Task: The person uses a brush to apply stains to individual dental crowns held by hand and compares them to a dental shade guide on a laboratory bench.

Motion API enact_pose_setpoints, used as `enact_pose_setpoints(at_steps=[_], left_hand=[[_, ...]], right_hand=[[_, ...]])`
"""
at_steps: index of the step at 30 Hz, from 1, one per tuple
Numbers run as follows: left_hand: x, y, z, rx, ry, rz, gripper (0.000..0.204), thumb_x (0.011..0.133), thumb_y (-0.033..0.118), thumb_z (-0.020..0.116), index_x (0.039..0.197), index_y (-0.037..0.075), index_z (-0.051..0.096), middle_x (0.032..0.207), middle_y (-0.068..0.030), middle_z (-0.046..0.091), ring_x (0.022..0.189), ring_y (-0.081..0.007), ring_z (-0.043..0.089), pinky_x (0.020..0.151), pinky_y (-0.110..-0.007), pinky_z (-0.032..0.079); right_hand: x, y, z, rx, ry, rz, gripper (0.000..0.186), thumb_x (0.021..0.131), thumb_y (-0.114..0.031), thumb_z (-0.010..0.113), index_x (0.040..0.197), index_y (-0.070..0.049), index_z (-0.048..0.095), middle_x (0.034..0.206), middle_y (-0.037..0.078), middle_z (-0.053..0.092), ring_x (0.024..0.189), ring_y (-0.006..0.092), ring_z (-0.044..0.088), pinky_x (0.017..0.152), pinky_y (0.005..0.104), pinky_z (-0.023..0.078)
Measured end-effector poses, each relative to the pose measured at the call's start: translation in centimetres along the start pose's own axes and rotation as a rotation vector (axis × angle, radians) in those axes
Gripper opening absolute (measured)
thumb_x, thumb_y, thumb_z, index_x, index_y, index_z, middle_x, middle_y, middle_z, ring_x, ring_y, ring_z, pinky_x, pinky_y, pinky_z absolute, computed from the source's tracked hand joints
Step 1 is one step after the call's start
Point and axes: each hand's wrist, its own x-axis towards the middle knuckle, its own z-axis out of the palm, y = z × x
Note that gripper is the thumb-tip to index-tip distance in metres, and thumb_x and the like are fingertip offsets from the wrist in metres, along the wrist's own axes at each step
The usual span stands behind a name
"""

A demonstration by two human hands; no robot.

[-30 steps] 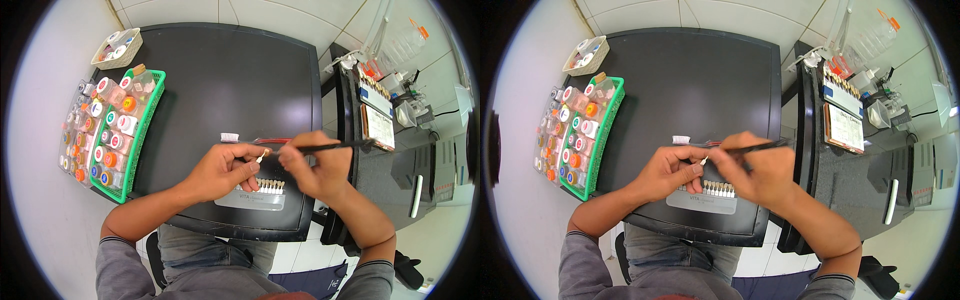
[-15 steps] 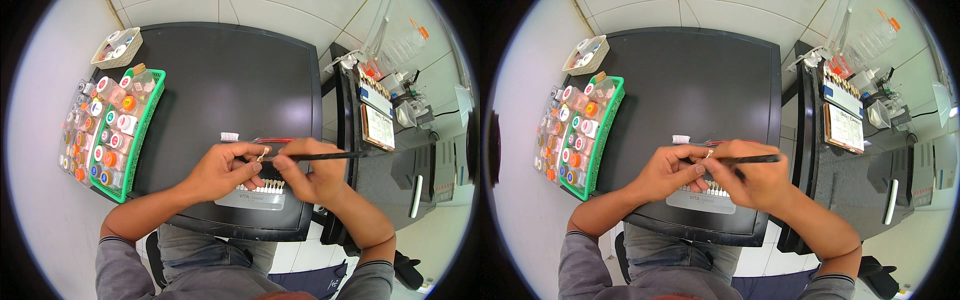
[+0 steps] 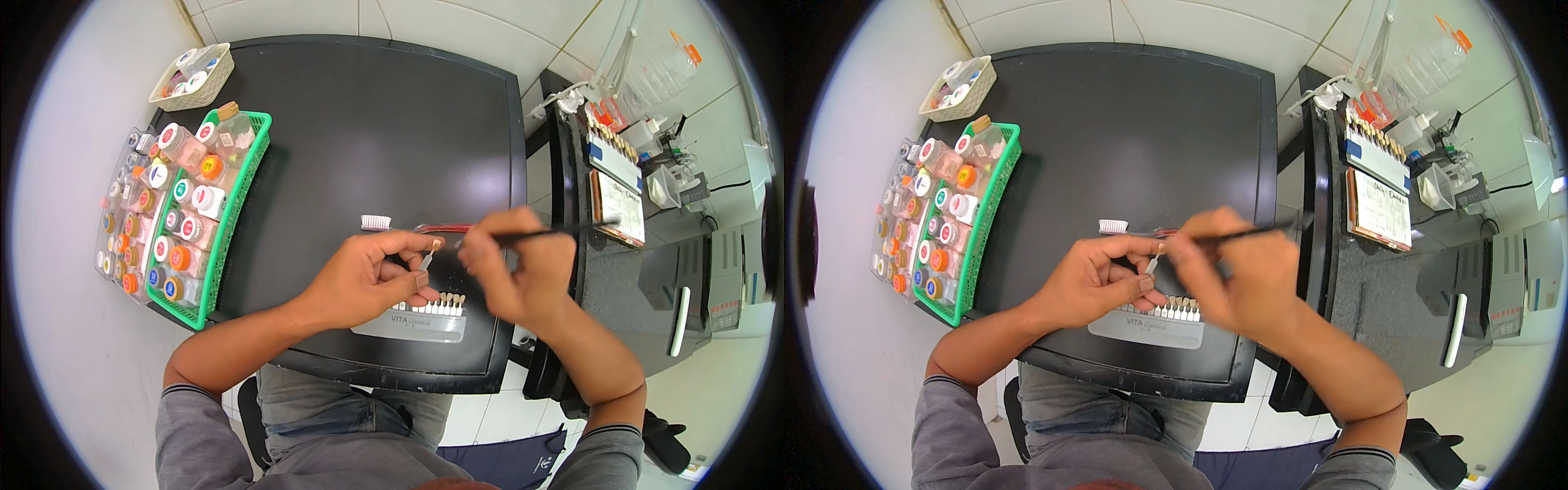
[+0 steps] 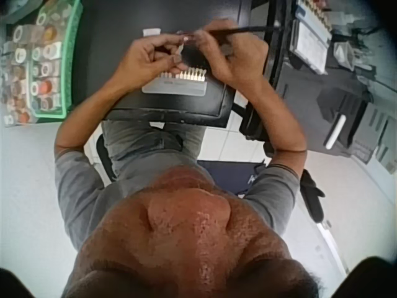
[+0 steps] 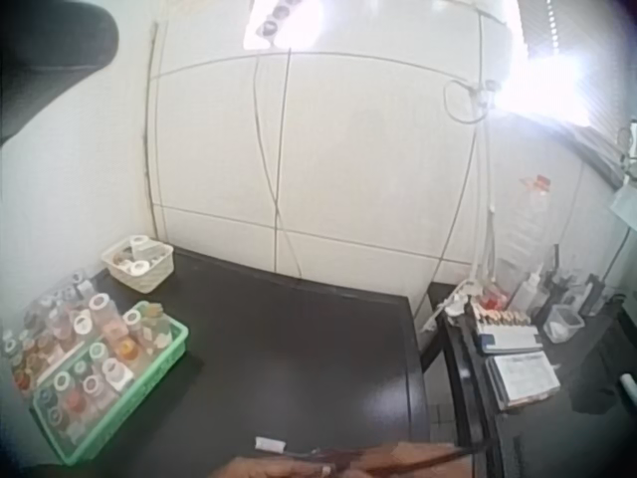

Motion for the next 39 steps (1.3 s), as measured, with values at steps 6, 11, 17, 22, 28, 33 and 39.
enact_pose_setpoints(at_steps=[6,11,17,22,28,33,39], left_hand=[[-0.1,0.5,0.1,0.047,0.01,-0.004,0.047,0.109,-0.005,0.066,0.155,-0.007,0.058,0.118,-0.0076,0.058,0.112,-0.0274,0.081,0.096,-0.029,0.07],[0.0,0.1,0.0,0.014,0.008,0.005,0.047,0.108,-0.006,0.065,0.155,-0.007,0.059,0.117,-0.0069,0.057,0.112,-0.0272,0.081,0.095,-0.029,0.07],[0.0,0.3,0.1,0.012,0.007,-0.003,0.046,0.109,-0.006,0.064,0.155,-0.006,0.059,0.117,-0.007,0.058,0.111,-0.0269,0.082,0.095,-0.029,0.07],[0.0,0.1,0.1,0.037,0.006,-0.005,0.046,0.109,-0.005,0.064,0.154,-0.007,0.059,0.117,-0.0073,0.059,0.111,-0.027,0.082,0.095,-0.03,0.07],[-0.2,0.0,0.1,0.051,0.015,0.005,0.045,0.109,-0.006,0.064,0.153,-0.005,0.06,0.116,-0.0076,0.06,0.11,-0.027,0.082,0.094,-0.03,0.07],[-0.2,-0.3,-0.1,0.085,0.013,0.008,0.046,0.109,-0.007,0.063,0.154,-0.004,0.06,0.11,-0.008,0.063,0.108,-0.0263,0.083,0.093,-0.031,0.071],[-0.3,0.7,0.2,0.16,0.02,-0.013,0.047,0.108,-0.007,0.062,0.155,-0.004,0.06,0.103,-0.008,0.067,0.105,-0.0242,0.083,0.091,-0.031,0.071]], right_hand=[[-0.1,0.9,0.1,-0.027,0.075,0.206,0.013,0.09,-0.001,0.087,0.098,0.0,0.078,0.093,0.011,0.08,0.069,0.0245,0.078,0.062,0.0346,0.061],[-0.2,-0.1,0.6,-0.036,-0.006,-0.034,0.009,0.094,-0.003,0.085,0.097,0.0,0.077,0.086,0.009,0.078,0.067,0.0229,0.077,0.059,0.0326,0.059],[0.1,-0.2,0.6,-0.042,0.005,-0.153,0.007,0.098,-0.002,0.082,0.098,0.001,0.075,0.083,0.009,0.078,0.063,0.0211,0.077,0.058,0.0317,0.06],[0.0,0.7,0.4,-0.014,0.104,0.161,0.012,0.095,-0.003,0.085,0.096,0.0,0.073,0.085,0.01,0.08,0.067,0.0223,0.079,0.059,0.032,0.06],[-0.1,0.9,0.7,0.004,0.074,0.09,0.012,0.096,-0.002,0.083,0.091,0.001,0.072,0.088,0.01,0.081,0.063,0.0196,0.077,0.055,0.0307,0.057],[0.1,0.3,0.7,-0.083,0.005,-0.06,0.011,0.099,-0.004,0.081,0.095,0.002,0.073,0.079,0.008,0.077,0.06,0.018,0.076,0.054,0.029,0.056],[0.0,0.2,0.3,0.014,0.0,0.095,0.008,0.103,-0.003,0.077,0.1,0.003,0.073,0.077,0.008,0.075,0.065,0.0156,0.077,0.058,0.0288,0.059]])
